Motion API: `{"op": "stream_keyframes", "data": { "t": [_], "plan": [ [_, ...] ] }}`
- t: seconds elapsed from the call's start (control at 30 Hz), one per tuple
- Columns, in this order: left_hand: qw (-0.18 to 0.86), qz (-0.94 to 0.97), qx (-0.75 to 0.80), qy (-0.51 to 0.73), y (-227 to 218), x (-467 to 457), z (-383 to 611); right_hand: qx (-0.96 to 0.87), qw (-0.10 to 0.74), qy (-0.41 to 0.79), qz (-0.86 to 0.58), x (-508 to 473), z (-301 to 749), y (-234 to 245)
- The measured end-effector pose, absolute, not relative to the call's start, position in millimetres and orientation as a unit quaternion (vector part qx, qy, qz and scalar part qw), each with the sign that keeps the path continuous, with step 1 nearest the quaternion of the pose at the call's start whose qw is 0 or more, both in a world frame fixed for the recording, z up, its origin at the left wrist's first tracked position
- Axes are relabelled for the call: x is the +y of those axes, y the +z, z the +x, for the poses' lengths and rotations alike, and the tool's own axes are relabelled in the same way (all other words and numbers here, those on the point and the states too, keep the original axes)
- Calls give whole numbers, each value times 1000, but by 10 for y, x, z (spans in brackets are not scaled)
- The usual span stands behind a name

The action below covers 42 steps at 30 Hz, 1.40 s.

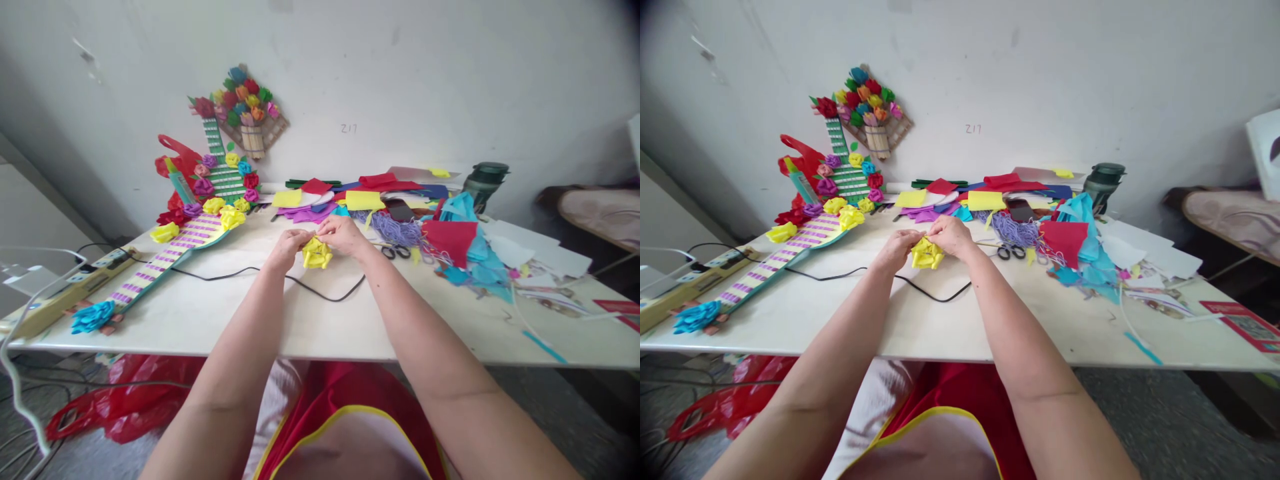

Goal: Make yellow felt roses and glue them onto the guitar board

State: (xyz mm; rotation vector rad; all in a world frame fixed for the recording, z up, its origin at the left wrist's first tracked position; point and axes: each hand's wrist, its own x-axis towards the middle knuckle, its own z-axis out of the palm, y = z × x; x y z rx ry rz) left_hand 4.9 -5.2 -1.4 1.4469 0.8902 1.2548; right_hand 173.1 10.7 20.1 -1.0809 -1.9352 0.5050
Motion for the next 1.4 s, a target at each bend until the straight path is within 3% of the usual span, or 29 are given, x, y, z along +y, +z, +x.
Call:
{"op": "stream_keyframes", "data": {
  "t": [0.3, 0.63, 0.97, 1.4],
  "plan": [
    [511, 582, 385, 502, 2, -68, 56, -816, 379, 231, -370, 78, 1830, 236],
    [529, 573, 387, 492, -7, -47, -4, -870, 273, 154, -381, 64, 1927, 302],
    [527, 592, 375, 481, 37, -82, -24, -857, 298, 63, -415, -3, 1887, 329],
    [537, 573, 372, 494, 12, -53, -40, -853, 319, 40, -411, -70, 1869, 371]
  ]
}}
